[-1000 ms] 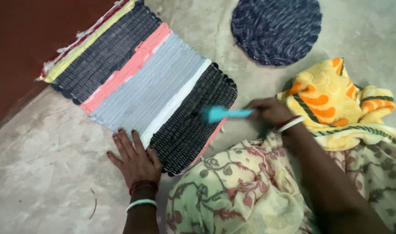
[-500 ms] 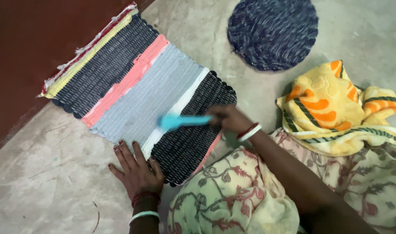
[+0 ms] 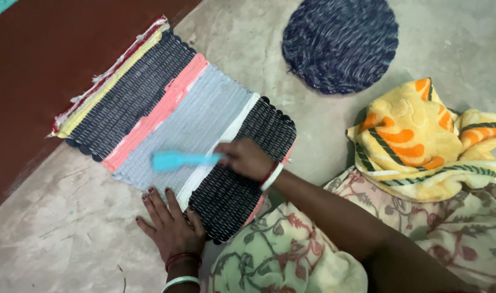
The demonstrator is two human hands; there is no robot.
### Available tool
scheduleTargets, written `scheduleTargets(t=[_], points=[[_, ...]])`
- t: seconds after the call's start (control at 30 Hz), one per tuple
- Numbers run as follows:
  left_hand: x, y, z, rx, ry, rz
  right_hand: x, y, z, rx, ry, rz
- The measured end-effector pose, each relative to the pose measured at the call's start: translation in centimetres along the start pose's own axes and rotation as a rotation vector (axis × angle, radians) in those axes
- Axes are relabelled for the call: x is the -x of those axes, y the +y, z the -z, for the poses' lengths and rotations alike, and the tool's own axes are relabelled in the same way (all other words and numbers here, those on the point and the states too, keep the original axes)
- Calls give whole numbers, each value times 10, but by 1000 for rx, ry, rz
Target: The person brushes a small woven mat on the floor using a blue handheld brush.
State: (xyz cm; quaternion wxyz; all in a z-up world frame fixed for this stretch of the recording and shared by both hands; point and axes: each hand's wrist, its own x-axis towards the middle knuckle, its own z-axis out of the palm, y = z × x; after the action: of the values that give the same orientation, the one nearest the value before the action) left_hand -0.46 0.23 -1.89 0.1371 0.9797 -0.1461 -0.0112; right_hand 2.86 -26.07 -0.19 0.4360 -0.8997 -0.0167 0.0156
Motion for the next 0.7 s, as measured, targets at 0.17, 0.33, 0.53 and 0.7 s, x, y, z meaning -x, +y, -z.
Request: scheduleTargets(t=[0.17, 0.33, 0.53, 0.7], points=[[0, 0, 1, 2, -3, 4, -22, 35, 43, 64, 553, -173], [2, 0, -1, -5, 9, 8, -28, 9, 12, -175, 350, -229], [1, -1, -3, -12, 23, -10, -40, -20, -58, -313, -171, 35], [1, -1, -2, -3, 21, 2, -63, 29, 11, -151, 419, -240]])
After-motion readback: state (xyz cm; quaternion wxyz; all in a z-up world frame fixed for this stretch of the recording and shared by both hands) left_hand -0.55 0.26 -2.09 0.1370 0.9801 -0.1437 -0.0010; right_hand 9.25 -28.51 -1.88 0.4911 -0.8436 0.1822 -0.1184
